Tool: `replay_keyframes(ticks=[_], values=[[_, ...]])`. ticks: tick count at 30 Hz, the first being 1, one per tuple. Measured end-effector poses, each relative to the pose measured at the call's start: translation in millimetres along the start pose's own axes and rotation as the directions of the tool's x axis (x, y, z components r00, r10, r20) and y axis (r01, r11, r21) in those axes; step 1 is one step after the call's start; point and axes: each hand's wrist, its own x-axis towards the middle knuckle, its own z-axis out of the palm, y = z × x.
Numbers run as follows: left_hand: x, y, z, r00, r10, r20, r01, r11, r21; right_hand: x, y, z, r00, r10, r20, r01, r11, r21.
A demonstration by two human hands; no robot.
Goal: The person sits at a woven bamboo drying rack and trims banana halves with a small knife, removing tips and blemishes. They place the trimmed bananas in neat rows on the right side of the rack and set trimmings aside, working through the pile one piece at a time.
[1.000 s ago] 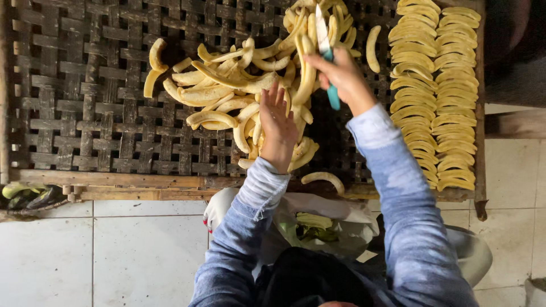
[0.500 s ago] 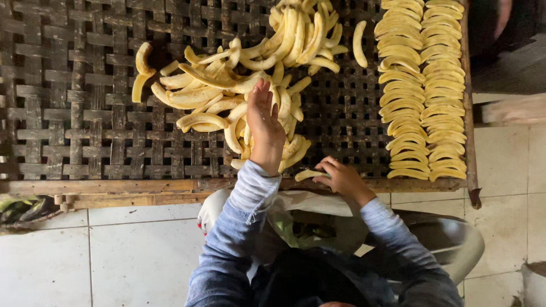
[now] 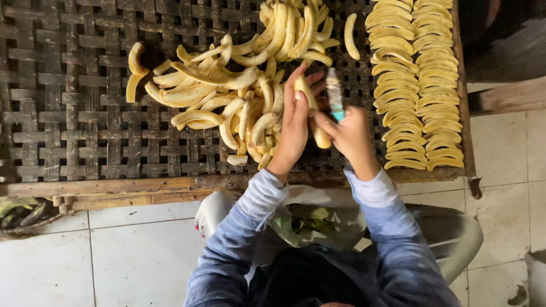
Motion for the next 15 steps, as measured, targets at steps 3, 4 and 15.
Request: replay_keyframes(ticks=[3,4,15], values=[[7.4,7.3,-4.7,0.970,-0.006,-0.243,-0.034,0.987,-0.159,-7.4,-29.4,17.4,0.994,-0.093,0.058,0.104,0.962,-0.251],[7.8,10.6,-7.2,0.956,-0.022,-0.292,-0.040,0.978,-0.207,-16.0,-35.3,21.6,0.976,-0.212,0.045,0.216,0.964,-0.156],[-5.6,38.4,-5.8,0.831,0.266,-0.488,-0.306,0.952,-0.003,-87.5,-28.9,37.0,0.971,-0.186,0.153,0.170,0.979,0.110]])
